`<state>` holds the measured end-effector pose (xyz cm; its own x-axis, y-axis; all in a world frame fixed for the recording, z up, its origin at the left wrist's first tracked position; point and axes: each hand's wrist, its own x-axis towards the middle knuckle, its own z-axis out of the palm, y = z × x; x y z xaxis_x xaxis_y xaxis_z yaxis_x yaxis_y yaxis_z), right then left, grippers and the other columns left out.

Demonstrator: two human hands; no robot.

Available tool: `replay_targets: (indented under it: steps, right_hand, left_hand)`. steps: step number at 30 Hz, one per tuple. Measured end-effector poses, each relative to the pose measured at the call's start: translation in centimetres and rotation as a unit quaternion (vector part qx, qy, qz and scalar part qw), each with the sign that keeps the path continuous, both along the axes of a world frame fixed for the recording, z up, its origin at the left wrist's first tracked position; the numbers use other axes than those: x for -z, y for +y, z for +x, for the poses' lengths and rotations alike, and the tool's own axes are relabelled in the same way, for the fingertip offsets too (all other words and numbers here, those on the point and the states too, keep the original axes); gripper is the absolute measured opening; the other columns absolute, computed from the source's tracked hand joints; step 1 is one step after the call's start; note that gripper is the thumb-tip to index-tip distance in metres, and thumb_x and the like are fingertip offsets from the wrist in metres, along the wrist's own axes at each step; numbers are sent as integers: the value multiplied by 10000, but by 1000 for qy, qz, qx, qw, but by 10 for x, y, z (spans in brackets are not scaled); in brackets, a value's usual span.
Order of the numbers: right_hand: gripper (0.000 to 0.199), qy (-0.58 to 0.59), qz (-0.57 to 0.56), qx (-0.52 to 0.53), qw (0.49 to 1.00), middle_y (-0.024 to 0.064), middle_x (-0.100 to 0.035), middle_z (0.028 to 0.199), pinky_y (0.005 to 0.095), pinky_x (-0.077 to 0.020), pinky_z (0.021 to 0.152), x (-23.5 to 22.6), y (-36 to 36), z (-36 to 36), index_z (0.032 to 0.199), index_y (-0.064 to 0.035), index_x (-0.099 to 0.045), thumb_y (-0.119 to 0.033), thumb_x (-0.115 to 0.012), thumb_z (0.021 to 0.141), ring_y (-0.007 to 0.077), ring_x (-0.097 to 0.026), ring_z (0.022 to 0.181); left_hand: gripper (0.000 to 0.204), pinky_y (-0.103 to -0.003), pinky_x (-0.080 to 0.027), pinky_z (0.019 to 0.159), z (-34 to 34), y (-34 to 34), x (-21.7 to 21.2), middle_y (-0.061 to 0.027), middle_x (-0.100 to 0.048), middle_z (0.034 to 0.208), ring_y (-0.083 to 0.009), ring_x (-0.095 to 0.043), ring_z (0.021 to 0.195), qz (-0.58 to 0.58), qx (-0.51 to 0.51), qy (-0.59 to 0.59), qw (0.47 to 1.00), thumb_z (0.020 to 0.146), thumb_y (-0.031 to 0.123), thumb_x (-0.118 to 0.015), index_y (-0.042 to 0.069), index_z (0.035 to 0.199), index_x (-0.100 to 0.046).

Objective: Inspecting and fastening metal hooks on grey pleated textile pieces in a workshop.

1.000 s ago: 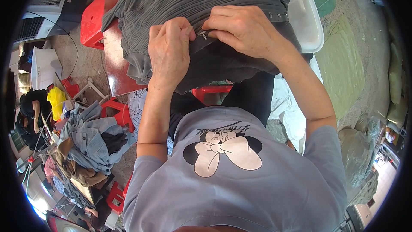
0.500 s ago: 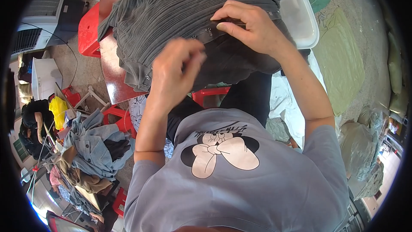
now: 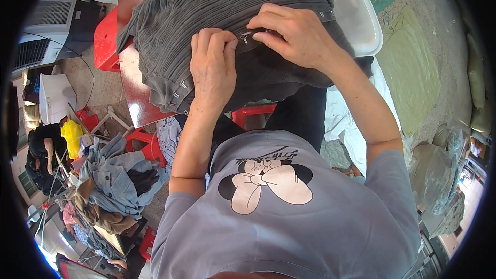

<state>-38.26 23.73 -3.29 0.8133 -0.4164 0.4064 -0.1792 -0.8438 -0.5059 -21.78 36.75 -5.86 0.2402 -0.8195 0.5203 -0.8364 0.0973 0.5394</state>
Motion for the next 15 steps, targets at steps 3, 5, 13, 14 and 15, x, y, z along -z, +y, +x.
replay_targets:
  steps: [3,5,13,14,15]
  right_hand:
    - [179,22,-38,-16,999,58,-656,948,367,-537,706,-5,1,2,1022,-57,-697,-145,-722,868,275,-670,832]
    - [175,21,-51,-23,998,58,-651,941,370,-535,707,-7,1,4,1013,-56,-694,-143,-723,864,272,-667,835]
    - [160,21,-57,-37,997,63,-641,913,378,-531,706,-4,1,6,993,-50,-689,-130,-719,858,275,-663,831]
    - [159,20,-47,-30,998,63,-647,922,374,-532,709,-3,1,5,999,-49,-689,-132,-713,865,278,-664,833]
    - [158,24,-34,-20,999,63,-653,930,371,-532,712,-1,1,5,1006,-49,-689,-133,-707,873,281,-666,834]
  left_hand:
    - [106,-415,-484,779,3,1,-4,-116,-604,963,-326,-577,899,-4,21,48,999,884,-20,-665,15,951,-590]
    - [106,-410,-483,779,3,1,-6,-119,-602,958,-325,-577,896,-12,25,52,998,884,-26,-660,13,946,-584]
    - [113,-417,-477,725,5,0,-2,-104,-589,961,-315,-553,865,-22,42,59,997,894,-19,-652,26,962,-573]
    - [116,-420,-477,726,4,2,-3,-104,-591,951,-318,-556,865,-21,48,69,996,884,-20,-652,28,957,-576]
    - [119,-423,-477,727,3,4,-4,-105,-594,942,-321,-560,865,-9,49,83,995,873,-22,-652,31,951,-579]
